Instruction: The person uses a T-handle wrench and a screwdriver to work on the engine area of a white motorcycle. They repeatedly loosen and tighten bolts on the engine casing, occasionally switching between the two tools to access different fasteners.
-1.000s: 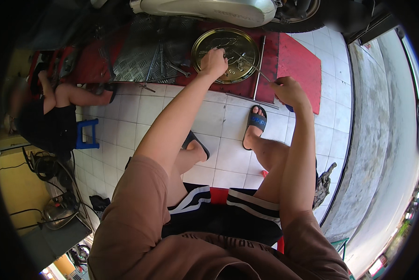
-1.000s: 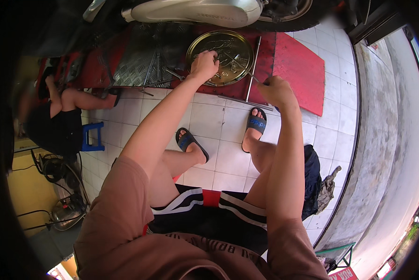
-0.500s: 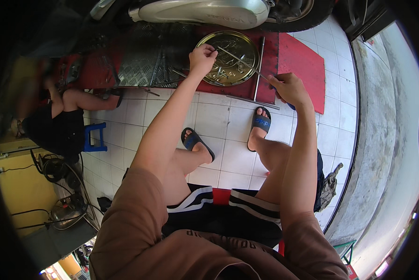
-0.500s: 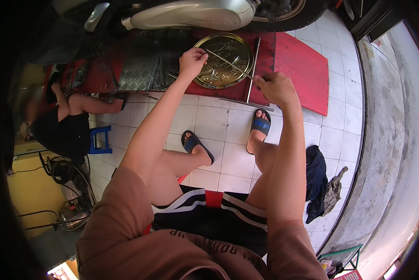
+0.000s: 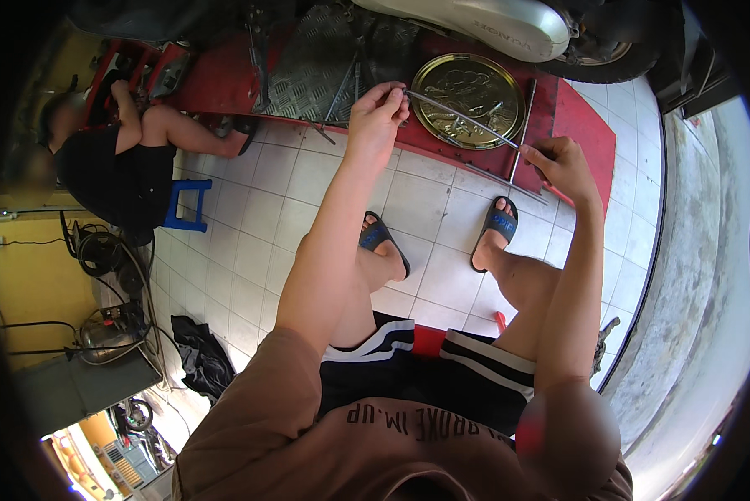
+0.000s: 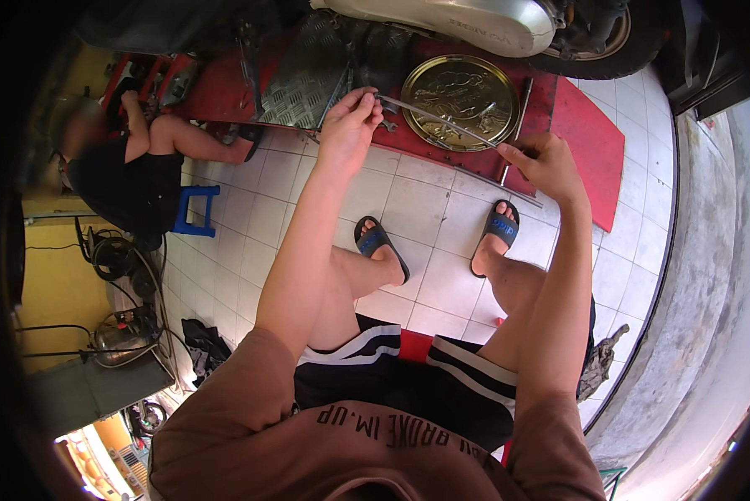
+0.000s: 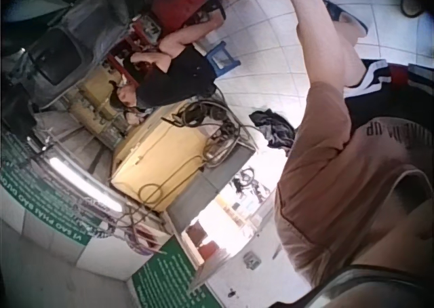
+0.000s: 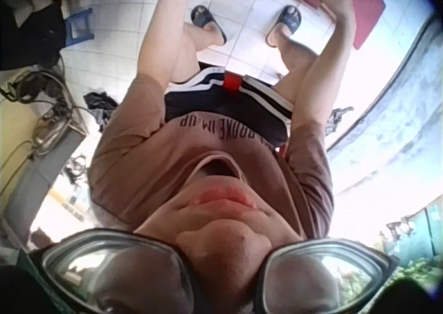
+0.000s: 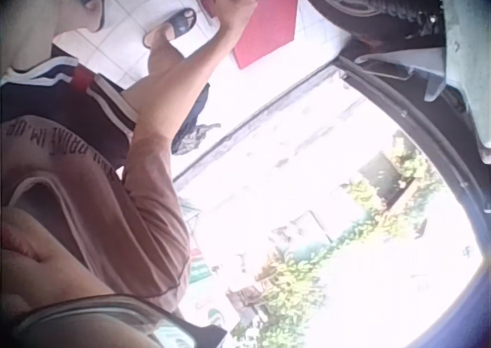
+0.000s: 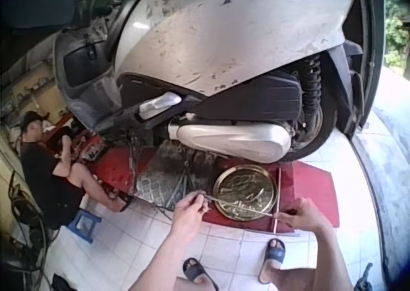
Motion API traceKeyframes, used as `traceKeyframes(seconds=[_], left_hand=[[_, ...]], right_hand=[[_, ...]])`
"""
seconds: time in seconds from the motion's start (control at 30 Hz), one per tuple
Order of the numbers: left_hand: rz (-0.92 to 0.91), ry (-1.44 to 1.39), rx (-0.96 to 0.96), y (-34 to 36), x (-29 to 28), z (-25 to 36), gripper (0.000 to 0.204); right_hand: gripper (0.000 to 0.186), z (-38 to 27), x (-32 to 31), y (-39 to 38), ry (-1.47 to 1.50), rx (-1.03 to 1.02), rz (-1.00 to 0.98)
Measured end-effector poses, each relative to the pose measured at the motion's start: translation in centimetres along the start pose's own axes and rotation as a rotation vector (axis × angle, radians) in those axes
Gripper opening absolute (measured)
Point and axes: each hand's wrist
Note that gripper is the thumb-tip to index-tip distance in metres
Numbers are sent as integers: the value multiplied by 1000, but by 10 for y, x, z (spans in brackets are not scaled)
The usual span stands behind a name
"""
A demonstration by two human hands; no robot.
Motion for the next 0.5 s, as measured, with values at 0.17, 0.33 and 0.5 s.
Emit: traceKeyframes(seconds=[0.17,0.33,0.5], left_hand=[[-38,56,10,10,6,8,11],[-84,141,6,12,2,8,13],[-43,243,44,13,1,8,10]], right_hand=[[42,6,-1,3,-10,-11,11],[43,12,-2,2,-17,-46,24],[43,11,2,2,-50,-56,38]])
Point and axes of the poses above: each hand's wrist, its own y-axis towards the middle knuckle, its own x-axis out of the palm, z = x × y, and after that the axes turned 14 degrees about -x, right-handed
